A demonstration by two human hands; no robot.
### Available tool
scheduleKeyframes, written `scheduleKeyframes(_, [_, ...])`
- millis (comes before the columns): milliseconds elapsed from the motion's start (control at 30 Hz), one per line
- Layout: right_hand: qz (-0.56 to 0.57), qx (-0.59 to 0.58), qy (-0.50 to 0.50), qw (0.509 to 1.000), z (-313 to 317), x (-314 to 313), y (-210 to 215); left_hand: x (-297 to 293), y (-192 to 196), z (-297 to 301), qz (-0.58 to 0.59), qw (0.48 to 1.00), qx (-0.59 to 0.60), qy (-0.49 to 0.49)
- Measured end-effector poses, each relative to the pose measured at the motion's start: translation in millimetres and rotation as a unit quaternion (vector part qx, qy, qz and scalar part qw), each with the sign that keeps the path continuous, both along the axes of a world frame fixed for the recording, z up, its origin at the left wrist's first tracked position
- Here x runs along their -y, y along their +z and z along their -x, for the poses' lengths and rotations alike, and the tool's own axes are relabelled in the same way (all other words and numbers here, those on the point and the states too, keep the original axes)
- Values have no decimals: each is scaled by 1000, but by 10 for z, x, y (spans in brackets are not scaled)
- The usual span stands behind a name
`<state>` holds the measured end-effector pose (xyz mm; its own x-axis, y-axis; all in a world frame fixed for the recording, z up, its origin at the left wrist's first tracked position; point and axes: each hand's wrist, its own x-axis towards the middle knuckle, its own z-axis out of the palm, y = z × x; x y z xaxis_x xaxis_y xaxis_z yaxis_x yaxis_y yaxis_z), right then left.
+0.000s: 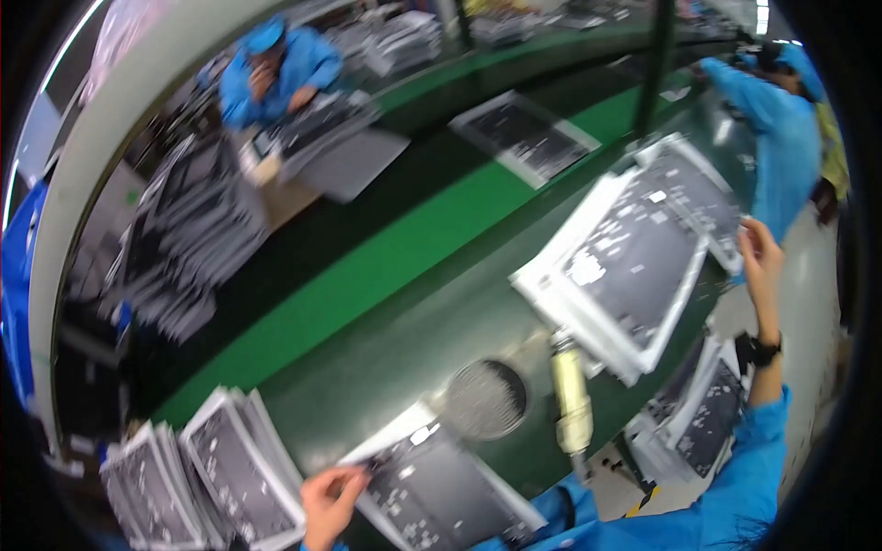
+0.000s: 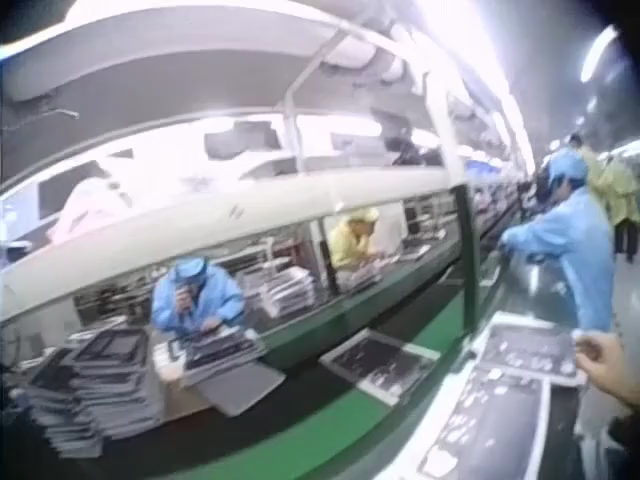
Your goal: Assembling electronic components into tablet chassis using an electric screwdriver.
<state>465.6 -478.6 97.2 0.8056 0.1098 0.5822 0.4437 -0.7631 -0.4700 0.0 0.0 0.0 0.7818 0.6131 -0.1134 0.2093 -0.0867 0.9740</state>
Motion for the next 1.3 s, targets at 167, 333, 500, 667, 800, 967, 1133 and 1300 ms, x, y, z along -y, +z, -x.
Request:
scheduleKeyframes(167, [139,34,345,927,1625,-1172,-231,-133,-73,-299,-311,947,4,-79])
scheduleKeyframes(333, [153,-16,548,822,2420,-2525,-499,-161,-219,-314,-397,911,38,-102])
scheduleKeyframes(500, [274,81,487,825,2343,-2824,-428,-68,-409,-482,-438,888,75,-119])
scheduleKeyframes(667, [262,4,401,878,2284,-2422,-323,-88,-538,-487,-454,873,105,-148])
scheduleKeyframes(800, [220,-84,477,847,2721,-2723,-498,-32,-508,-500,-464,867,97,-153])
scheduleKeyframes(967, [252,-56,514,818,2875,-3289,-873,51,-538,-333,-492,858,66,-132])
scheduleKeyframes(1133, [273,-42,499,822,2926,-3267,-925,66,-563,-316,-504,852,69,-126])
scheduleKeyframes(1300, [274,-54,478,833,3059,-3304,-955,64,-590,-277,-514,847,64,-119])
